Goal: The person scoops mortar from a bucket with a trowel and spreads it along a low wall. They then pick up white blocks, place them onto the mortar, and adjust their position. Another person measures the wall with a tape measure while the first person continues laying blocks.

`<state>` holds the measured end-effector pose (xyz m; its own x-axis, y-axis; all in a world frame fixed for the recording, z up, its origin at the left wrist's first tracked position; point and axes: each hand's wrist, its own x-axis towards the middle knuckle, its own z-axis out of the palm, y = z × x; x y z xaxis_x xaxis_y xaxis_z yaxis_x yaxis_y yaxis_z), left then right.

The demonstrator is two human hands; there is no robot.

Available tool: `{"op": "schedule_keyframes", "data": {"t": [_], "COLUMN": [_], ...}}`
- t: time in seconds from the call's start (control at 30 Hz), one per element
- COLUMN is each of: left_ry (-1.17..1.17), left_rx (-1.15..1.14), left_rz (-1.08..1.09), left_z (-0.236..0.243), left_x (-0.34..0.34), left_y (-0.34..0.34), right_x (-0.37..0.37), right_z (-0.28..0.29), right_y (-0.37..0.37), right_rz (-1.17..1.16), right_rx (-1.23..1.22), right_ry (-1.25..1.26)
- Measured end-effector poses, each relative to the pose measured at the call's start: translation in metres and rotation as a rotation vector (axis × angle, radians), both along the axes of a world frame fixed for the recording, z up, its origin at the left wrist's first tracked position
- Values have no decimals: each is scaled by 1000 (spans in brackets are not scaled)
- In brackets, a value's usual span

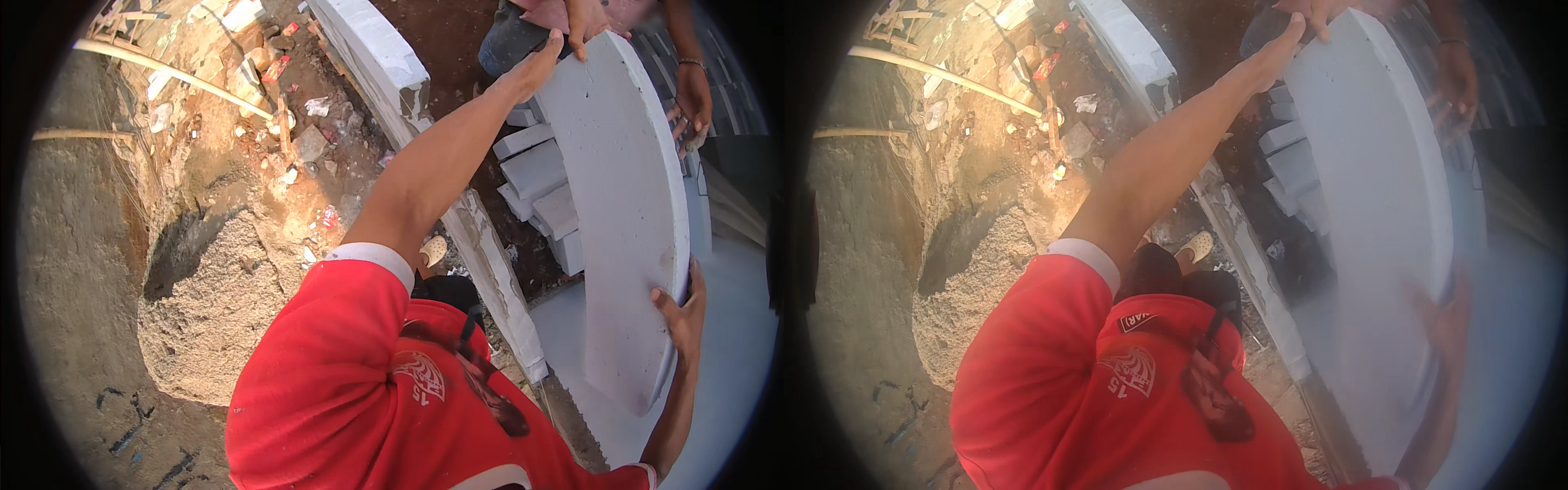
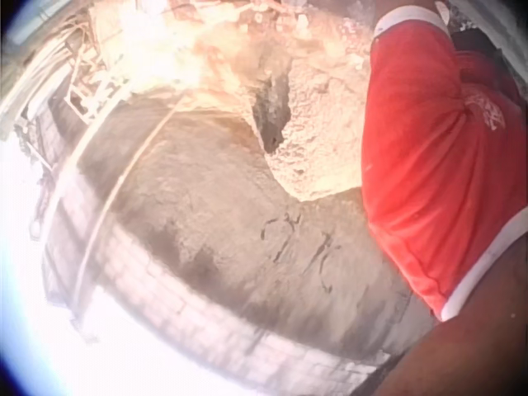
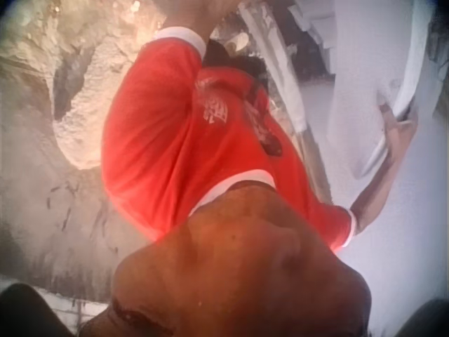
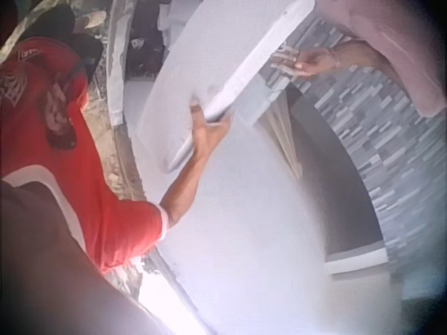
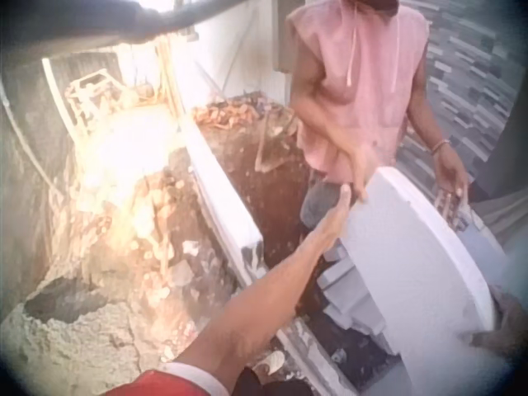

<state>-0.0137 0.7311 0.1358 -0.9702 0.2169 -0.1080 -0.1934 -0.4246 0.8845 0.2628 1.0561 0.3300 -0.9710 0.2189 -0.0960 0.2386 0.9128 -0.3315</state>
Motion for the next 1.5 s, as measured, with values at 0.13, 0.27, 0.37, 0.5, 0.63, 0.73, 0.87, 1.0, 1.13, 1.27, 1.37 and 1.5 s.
{"op": "schedule_keyframes", "data": {"t": [0.13, 0.27, 0.37, 0.5, 0.63, 0.73, 0.87, 1.0, 1.13, 1.27, 1.37, 1.5], "left_ry": [178, 116, 252, 305, -155, -611, -772, -715, -674, -665, -692, -494], "left_rx": [208, 22, -436, -699, -607, -354, -18, 45, 141, 158, 134, 152], "left_rz": [-66, 14, 630, 937, 931, 360, 97, 173, 246, 278, 292, 242], "left_z": [15, 18, 3, -38, -108, -149, -166, -166, -173, -187, -192, -188], "left_x": [20, 43, 93, 209, 277, 290, 271, 253, 256, 254, 248, 244], "left_y": [26, 2, -38, -91, -90, -64, -41, -46, -60, -70, -79, -92], "right_x": [15, 15, 13, 13, 10, 7, 12, 26, 38, 42, 41, 36], "right_z": [-11, -28, -43, -68, -95, -116, -140, -163, -185, -200, -209, -217], "right_y": [26, 36, 34, 15, -18, -46, -78, -104, -127, -143, -152, -163], "right_rz": [-21, 82, 75, 59, 119, 150, 194, 196, 275, 286, 285, 289], "right_rx": [127, 99, 116, 112, 84, 24, -22, -37, -29, -40, -22, -46], "right_ry": [-64, -58, -137, -211, -260, -273, -295, -283, -189, -164, -136, -97]}}
